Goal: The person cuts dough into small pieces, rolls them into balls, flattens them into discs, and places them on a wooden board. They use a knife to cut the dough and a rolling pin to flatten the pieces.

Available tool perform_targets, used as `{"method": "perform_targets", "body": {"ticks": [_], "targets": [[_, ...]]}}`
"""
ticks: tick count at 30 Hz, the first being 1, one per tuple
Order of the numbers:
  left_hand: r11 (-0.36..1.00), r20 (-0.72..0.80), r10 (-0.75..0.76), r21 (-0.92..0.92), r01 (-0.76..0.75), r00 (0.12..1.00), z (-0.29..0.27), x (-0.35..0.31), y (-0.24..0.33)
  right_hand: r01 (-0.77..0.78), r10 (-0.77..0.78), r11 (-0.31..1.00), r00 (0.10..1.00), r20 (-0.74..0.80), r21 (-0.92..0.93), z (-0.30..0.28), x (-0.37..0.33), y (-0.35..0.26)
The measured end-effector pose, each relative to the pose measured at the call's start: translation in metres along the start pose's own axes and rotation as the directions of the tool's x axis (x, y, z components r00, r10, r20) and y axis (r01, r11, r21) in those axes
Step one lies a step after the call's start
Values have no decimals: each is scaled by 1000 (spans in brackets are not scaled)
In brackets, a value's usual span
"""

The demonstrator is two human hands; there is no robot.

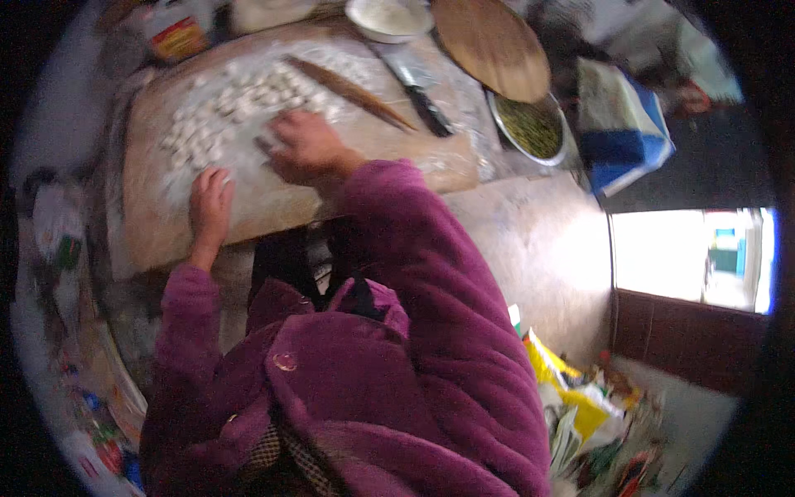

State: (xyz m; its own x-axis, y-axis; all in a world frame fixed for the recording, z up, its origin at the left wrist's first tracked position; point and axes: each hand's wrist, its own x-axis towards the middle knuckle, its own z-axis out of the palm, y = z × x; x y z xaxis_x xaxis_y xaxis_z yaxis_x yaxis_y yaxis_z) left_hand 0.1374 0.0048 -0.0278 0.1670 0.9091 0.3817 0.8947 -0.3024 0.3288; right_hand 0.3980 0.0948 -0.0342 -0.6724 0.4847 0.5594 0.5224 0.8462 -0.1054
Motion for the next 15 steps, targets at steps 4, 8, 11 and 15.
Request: {"method": "perform_targets", "body": {"ticks": [4,8,11,15], "targets": [[999,-63,41,34,-39,997,-1,-1,4,-499,713,331,688,134,801,-18,-5,15],[999,-70,35,23,-33,997,-5,-1,10,-611,764,404,635,116,681,-47,-23,12],[1000,-2,28,2,-28,1000,-6,-2,10,-523,516,788,849,115,325,-50,-42,-16],[997,-5,78,6,-78,997,-9,-8,7,-368,344,906,928,143,211,-62,-63,-31]]}}
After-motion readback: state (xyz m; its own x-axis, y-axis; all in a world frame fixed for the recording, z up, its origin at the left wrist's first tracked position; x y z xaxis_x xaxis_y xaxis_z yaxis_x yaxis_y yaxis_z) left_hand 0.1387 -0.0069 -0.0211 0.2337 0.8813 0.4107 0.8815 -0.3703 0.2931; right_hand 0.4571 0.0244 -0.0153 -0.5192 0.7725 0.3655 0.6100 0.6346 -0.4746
